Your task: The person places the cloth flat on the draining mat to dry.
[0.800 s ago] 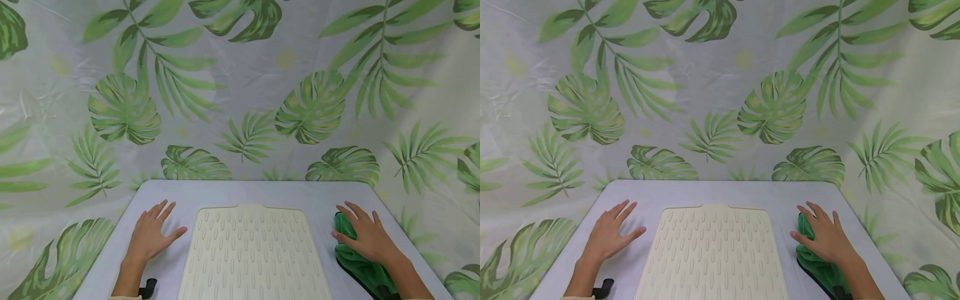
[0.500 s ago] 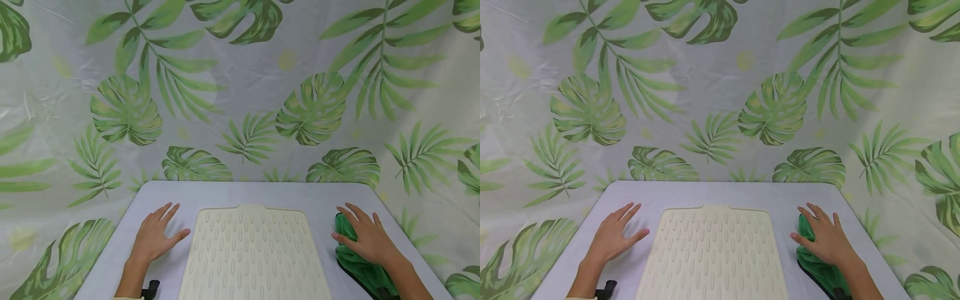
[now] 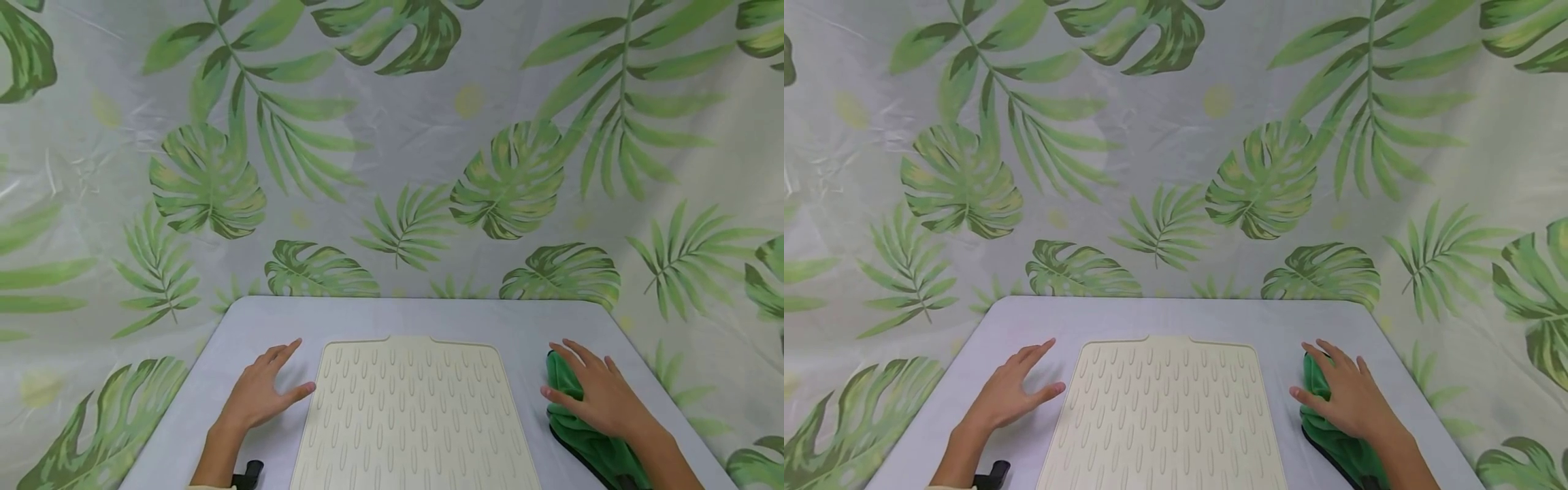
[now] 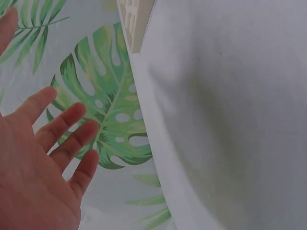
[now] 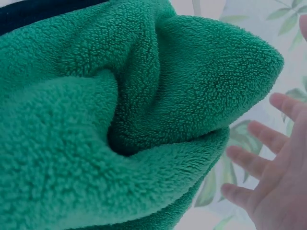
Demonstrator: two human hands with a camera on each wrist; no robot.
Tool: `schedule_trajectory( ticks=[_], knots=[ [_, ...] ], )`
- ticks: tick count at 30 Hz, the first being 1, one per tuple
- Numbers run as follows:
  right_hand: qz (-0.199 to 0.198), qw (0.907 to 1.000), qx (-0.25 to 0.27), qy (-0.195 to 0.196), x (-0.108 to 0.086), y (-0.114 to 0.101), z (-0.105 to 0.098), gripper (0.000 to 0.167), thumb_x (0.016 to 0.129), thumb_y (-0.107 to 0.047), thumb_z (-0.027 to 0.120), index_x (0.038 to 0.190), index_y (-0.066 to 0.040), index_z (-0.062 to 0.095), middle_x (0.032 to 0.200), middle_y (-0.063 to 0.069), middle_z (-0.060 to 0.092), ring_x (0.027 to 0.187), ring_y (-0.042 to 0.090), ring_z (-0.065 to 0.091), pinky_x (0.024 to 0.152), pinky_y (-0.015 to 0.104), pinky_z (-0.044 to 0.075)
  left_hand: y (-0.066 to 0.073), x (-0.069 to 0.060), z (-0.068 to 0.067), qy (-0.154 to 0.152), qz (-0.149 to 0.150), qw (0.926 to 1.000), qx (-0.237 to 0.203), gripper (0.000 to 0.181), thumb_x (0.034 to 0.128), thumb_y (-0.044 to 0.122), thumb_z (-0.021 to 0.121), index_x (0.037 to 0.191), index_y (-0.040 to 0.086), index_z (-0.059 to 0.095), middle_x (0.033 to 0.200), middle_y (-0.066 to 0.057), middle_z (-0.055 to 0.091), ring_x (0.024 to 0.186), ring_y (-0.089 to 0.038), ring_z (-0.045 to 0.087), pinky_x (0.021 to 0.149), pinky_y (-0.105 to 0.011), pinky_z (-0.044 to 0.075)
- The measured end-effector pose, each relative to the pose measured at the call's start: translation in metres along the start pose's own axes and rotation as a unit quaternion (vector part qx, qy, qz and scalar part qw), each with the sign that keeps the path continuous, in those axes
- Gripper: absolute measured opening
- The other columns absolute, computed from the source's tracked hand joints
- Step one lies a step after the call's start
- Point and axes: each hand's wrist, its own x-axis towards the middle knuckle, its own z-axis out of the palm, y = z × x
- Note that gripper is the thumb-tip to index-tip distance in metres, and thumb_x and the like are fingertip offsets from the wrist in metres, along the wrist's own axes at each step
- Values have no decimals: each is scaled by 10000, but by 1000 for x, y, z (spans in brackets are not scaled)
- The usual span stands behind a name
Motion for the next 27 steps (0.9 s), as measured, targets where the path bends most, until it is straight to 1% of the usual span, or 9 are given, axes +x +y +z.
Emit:
schedule_trajectory(
  ticks=[4, 6, 9, 12, 18, 22, 27],
  knots=[
    [7, 10000, 16, -47, -2, 1, 2, 861, 932, -613, 664, 1597, -159, 360, 1591, 248, 361, 1385, 527, 421, 1017, 812, 228, 1, 1, 3, -309, -86, 9983, -477, 908, 840, 683, 726, 1604, 384, 338, 1470, -69, 539, 1293, -355, 578, 958, -659, 469],
    [31, 10000, 24, -63, -3, 1, 3, 861, 930, -615, 664, 1592, -150, 368, 1586, 250, 368, 1382, 525, 425, 1007, 814, 236, 0, 2, 5, -434, -104, 9969, -641, 916, 831, 654, 755, 1602, 376, 343, 1413, -49, 564, 1265, -292, 581, 927, -593, 496],
    [79, 9999, -3, -90, -5, 1, 4, 864, 926, -618, 669, 1585, -139, 380, 1582, 243, 376, 1370, 528, 441, 999, 810, 253, -2, 4, 8, -575, -76, 9957, -729, 926, 828, 624, 774, 1603, 349, 348, 1332, -45, 577, 1197, -249, 571, 855, -482, 500],
    [114, 9999, -45, -98, -6, 1, 5, 871, 917, -617, 680, 1576, -125, 393, 1569, 239, 394, 1349, 535, 460, 989, 807, 272, -4, 5, 11, -669, -34, 9948, -763, 946, 807, 613, 799, 1597, 316, 371, 1256, -42, 576, 1112, -232, 552, 809, -407, 462],
    [135, 9998, -105, -106, -7, 2, 7, 873, 912, -625, 681, 1563, -114, 403, 1548, 226, 419, 1319, 532, 493, 958, 800, 313, -6, 6, 17, -831, -27, 9926, -890, 1012, 740, 591, 867, 1577, 229, 429, 1178, -29, 560, 1030, -205, 502, 783, -360, 410],
    [160, 9997, -104, -160, -9, 5, 8, 865, 916, -619, 680, 1555, -102, 411, 1532, 230, 431, 1287, 536, 523, 920, 794, 353, -7, 5, 19, -959, 5, 9908, -952, 1019, 734, 570, 881, 1573, 196, 441, 1153, -20, 559, 1010, -208, 493, 772, -349, 393],
    [225, 9992, -109, -302, -12, 8, 11, 844, 920, -622, 671, 1546, -108, 433, 1529, 246, 427, 1248, 551, 553, 886, 786, 385, -9, 4, 20, -1097, 111, 9895, -929, 1006, 727, 565, 891, 1562, 202, 462, 1126, 5, 556, 985, -194, 478, 772, -336, 382]
  ],
)
